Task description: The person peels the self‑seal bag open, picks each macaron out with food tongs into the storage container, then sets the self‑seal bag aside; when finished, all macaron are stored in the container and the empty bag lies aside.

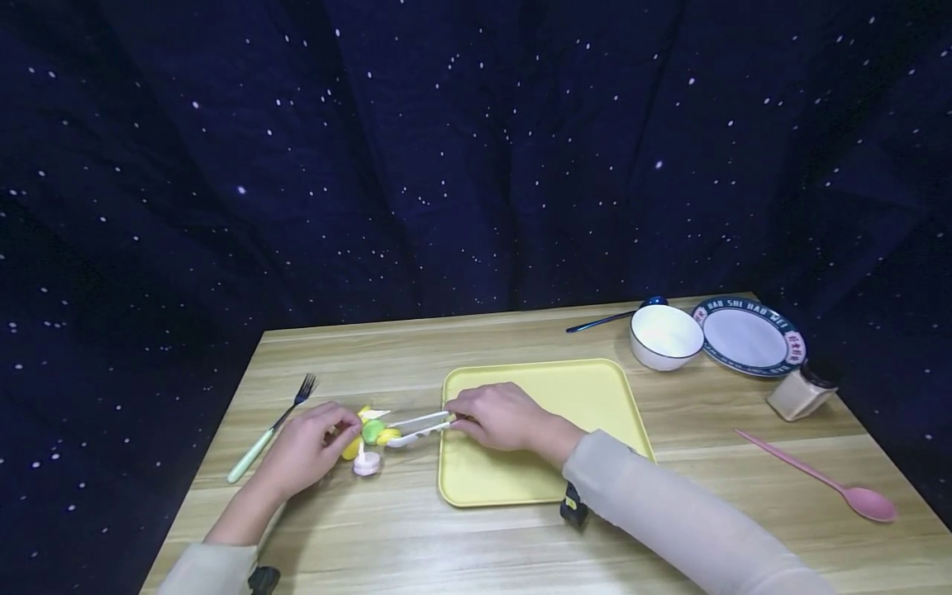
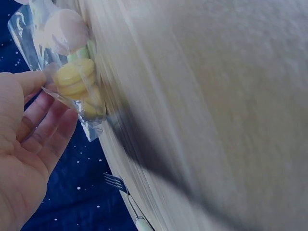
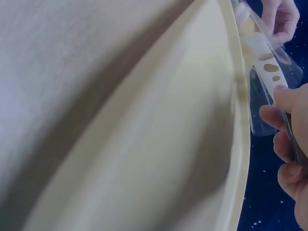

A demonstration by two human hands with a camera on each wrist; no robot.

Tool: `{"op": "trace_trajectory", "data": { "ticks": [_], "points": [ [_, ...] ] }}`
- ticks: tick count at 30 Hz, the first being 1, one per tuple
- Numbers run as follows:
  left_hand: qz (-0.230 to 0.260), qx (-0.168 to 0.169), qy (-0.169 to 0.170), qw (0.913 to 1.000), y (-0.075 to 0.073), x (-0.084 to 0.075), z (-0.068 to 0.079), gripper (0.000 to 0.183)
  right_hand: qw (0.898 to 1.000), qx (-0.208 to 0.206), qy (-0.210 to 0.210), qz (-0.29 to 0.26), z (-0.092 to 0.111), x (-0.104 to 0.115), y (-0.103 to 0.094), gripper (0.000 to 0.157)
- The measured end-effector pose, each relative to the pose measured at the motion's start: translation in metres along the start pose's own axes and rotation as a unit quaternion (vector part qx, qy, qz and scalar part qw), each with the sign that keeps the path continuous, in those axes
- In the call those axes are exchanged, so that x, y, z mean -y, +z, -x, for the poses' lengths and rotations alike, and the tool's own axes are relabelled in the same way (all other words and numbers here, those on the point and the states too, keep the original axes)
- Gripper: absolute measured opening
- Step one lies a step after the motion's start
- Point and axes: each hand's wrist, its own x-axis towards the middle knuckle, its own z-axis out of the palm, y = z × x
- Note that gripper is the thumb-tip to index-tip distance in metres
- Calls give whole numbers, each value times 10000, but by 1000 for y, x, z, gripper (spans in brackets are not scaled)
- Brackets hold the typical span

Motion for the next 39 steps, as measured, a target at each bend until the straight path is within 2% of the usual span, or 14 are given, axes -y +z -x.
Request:
{"op": "trace_trajectory", "data": {
  "ticks": [4,9,17,23,30,35,39],
  "points": [
    [12,-20,16,10000,0,0,0,7,10000,-39,81,7,6,-4,-5,19],
    [21,-14,37,10000,0,0,0,7,9997,-148,185,-14,18,-11,-12,24],
    [11,-18,45,10000,0,0,0,7,9978,-295,585,45,51,-29,-35,28],
    [-11,-6,13,10000,1,1,0,7,9941,-588,901,167,91,-51,-57,26],
    [9,42,-42,10000,1,0,0,6,9869,-969,1270,205,153,-83,-82,27],
    [-42,110,-95,9999,0,-1,0,6,9800,-1074,1641,336,194,-104,-89,31],
    [-61,167,-134,9998,0,-1,0,2,9743,-1145,1859,551,215,-113,-89,32]
  ]
}}
